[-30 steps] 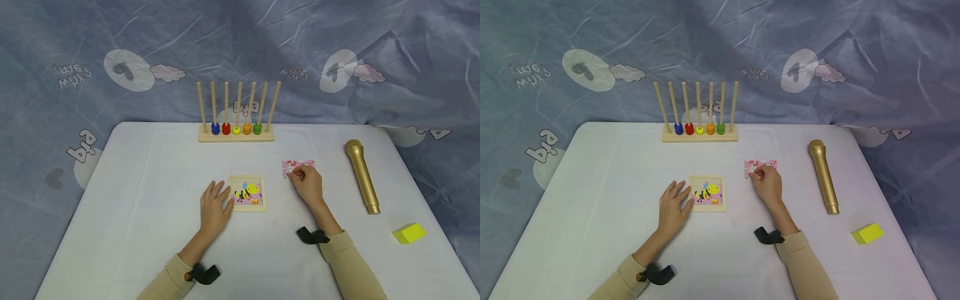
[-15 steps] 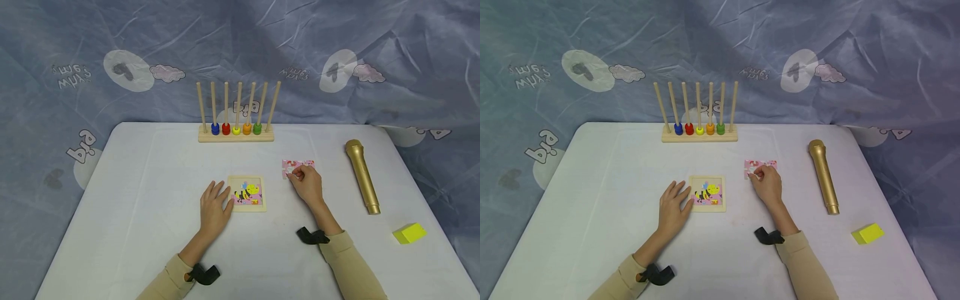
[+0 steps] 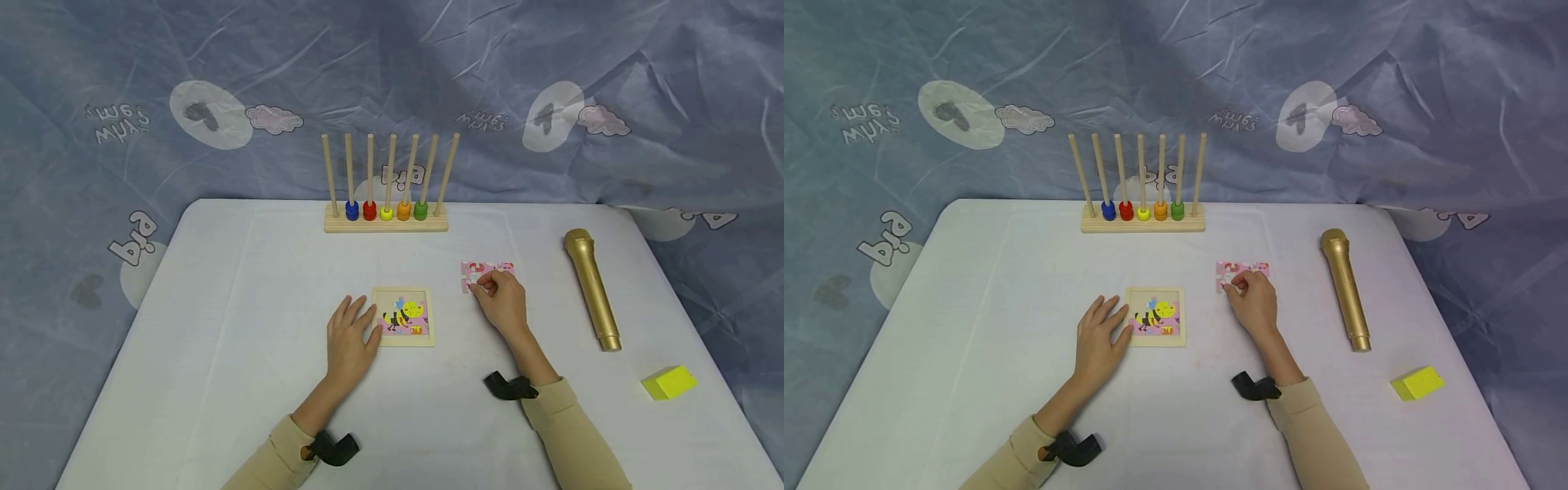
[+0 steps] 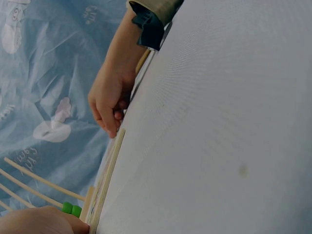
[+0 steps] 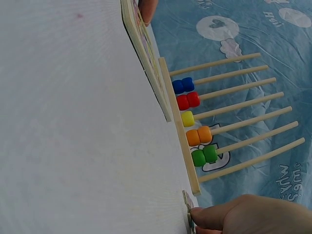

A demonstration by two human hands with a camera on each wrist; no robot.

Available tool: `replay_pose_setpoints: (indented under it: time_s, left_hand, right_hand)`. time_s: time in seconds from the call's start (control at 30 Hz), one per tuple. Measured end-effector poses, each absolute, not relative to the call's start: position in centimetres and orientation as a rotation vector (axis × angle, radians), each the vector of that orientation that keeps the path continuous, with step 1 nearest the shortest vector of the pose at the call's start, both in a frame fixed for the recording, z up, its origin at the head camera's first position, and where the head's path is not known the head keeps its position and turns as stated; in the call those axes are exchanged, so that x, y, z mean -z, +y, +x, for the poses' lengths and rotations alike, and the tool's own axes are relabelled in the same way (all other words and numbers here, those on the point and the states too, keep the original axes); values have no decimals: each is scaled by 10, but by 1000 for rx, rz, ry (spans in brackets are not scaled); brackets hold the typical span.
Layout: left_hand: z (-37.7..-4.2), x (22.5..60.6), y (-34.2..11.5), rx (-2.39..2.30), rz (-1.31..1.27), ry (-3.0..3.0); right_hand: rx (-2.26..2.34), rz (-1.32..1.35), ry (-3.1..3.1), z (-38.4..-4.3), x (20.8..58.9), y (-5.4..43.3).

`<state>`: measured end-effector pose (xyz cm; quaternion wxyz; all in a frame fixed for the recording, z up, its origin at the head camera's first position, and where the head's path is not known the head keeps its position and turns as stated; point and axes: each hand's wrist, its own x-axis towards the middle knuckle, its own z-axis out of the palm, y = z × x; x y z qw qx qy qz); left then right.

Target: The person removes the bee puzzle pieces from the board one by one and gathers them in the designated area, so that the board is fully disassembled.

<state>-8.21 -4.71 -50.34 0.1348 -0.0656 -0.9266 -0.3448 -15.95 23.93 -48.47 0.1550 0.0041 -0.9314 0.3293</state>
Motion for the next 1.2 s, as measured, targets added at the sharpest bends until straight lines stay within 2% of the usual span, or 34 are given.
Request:
replay_pose_setpoints:
  time_s: [0.4,0.63,0.8,1.03,1.2]
  left_hand:
    - [-82,503,-46,1008,-202,-2664]
    - [-82,502,-47,980,-208,-2644]
    - [-81,501,-47,996,-197,-2667]
    - [-82,501,-47,990,-198,-2671]
    - [-82,502,-48,987,-207,-2664]
  right_hand:
    - [-1001,14,-2559,-159,483,239]
    - [-1186,47,-2484,-157,476,225]
    - [-1278,176,-2601,-144,470,191]
    - [-1307,491,-2643,-129,470,145]
    - [-1282,552,-2613,-125,475,133]
